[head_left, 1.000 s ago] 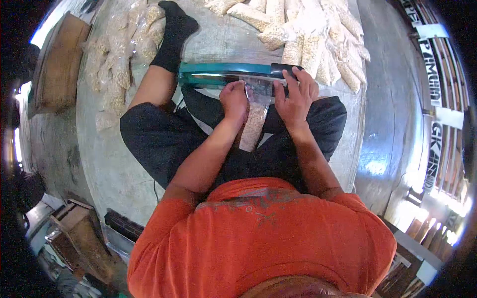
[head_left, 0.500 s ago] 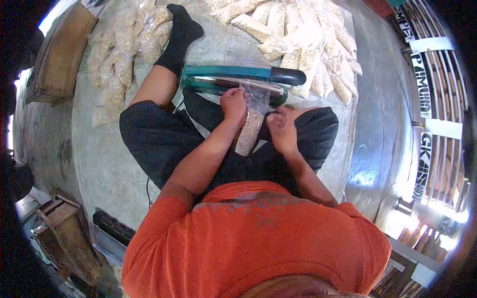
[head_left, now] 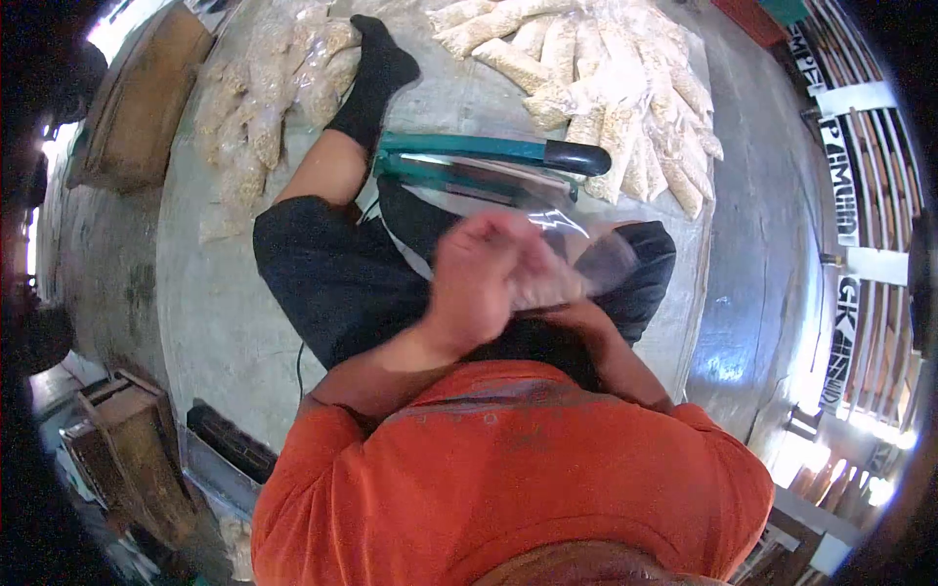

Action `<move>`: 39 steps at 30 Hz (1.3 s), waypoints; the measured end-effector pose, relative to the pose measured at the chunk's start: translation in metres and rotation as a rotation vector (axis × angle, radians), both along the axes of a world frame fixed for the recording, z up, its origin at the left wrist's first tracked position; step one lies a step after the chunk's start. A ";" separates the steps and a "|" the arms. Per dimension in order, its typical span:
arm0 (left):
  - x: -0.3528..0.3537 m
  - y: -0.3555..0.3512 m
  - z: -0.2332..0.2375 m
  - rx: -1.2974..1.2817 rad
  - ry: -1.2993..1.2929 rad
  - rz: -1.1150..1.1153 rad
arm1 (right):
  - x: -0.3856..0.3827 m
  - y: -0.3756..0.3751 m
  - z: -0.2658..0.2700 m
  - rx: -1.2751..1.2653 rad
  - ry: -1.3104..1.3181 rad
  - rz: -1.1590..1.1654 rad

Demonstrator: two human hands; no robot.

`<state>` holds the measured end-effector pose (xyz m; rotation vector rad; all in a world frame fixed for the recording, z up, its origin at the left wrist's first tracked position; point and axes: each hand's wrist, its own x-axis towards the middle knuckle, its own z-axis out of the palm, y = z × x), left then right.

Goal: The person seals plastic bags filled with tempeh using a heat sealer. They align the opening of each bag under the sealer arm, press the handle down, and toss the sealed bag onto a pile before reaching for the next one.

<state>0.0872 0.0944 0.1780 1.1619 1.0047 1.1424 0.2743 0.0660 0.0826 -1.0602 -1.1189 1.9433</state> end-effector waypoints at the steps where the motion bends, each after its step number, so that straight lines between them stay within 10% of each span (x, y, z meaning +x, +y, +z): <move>1: -0.015 0.007 -0.007 -0.035 -0.230 0.083 | 0.007 -0.003 0.000 0.208 -0.278 0.154; 2: -0.029 0.013 -0.013 -0.052 -0.477 0.166 | 0.014 -0.006 -0.001 0.407 -0.515 0.278; 8: -0.040 -0.022 -0.122 -0.678 -1.456 0.196 | -0.019 0.006 0.044 -0.209 -0.419 0.225; 13: -0.059 -0.010 -0.156 -0.656 -1.206 0.051 | -0.005 -0.009 0.086 -0.064 -0.402 0.259; 25: -0.069 -0.024 -0.101 -0.145 -0.487 0.462 | -0.002 0.010 0.024 0.128 -0.521 0.462; 32: -0.220 -0.124 -0.019 -0.360 -0.940 -0.065 | 0.014 0.042 0.017 0.142 -0.435 0.599; 36: -0.308 -0.208 -0.013 -0.350 -0.674 0.057 | 0.085 0.096 -0.018 0.103 -0.658 0.299; 38: -0.298 -0.215 -0.008 -0.510 -0.250 0.863 | 0.100 0.105 -0.008 0.138 -0.657 0.003; 39: -0.292 -0.214 0.008 -0.492 0.000 0.880 | 0.123 0.123 -0.011 0.265 -0.829 0.042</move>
